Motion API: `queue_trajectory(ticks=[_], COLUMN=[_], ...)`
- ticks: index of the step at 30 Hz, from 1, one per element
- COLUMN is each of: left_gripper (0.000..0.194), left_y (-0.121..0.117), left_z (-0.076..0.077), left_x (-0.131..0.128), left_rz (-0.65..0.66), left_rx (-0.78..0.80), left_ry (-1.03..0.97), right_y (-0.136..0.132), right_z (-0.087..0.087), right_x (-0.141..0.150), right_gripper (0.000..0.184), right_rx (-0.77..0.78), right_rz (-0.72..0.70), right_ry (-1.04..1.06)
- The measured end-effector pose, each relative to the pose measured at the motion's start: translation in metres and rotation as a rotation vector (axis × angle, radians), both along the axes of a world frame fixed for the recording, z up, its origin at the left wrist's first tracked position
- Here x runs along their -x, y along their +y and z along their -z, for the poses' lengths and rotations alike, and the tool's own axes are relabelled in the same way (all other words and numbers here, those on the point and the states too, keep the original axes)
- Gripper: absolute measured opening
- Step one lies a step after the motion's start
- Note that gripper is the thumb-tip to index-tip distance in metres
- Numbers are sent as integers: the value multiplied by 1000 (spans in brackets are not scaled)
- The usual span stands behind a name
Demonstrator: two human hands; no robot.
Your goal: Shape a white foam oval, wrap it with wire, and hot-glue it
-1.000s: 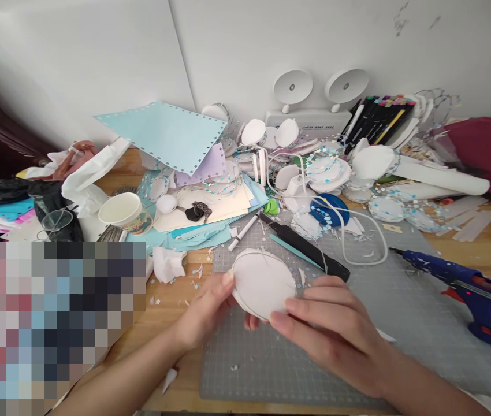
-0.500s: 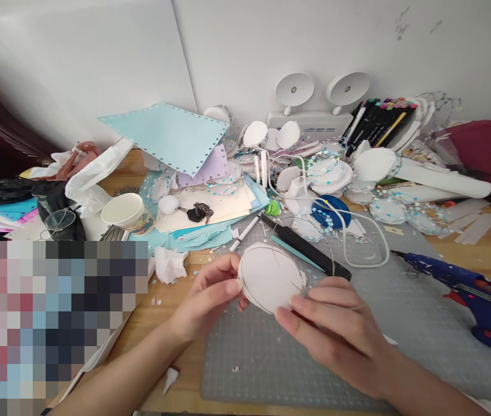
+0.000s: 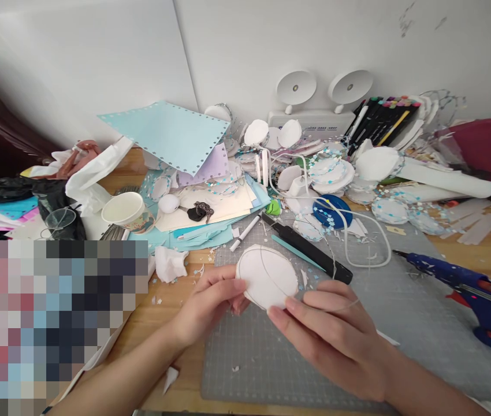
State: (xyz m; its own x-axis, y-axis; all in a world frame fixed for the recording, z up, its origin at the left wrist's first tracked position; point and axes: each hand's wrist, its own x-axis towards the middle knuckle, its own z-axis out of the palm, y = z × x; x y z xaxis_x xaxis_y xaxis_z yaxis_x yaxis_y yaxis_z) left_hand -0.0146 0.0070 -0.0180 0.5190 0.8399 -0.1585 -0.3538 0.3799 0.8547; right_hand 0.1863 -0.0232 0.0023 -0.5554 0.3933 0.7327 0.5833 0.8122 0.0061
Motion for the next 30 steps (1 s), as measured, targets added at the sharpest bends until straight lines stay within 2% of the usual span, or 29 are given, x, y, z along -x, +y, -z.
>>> queue_trajectory(ticks=[7,13,15,18,22,23,27,30], left_gripper=[33,7,6,13,52,57,54,55], left_y=[-3,0,1,1,0,0,0,1], left_z=[1,-2,-2,-2,-3,-3,-6,-7], left_x=[1,2,2,1,-4,-5,-6,-7], left_rz=[-1,29,13,-37,-25,-13,-16,-1], left_rx=[-104,-128,-97,-66,-105,-112,-124,-137], left_ry=[-50,-144,-135,-150,-200,-192,-172,-202], right_y=[5,6,6,6,5,4,4,5], right_z=[9,0,-2,-2,2,2,2,1], right_x=[4,5,4,3,4,4,6,7], right_gripper=[19,24,25,26,26,26,19,16], right_rx=[73,121,126,141,214,236,325,363], right_rz=[20,94,87,53,-46,-77,-188,-215], right_ry=[199,303,301,301,328,339,364,363])
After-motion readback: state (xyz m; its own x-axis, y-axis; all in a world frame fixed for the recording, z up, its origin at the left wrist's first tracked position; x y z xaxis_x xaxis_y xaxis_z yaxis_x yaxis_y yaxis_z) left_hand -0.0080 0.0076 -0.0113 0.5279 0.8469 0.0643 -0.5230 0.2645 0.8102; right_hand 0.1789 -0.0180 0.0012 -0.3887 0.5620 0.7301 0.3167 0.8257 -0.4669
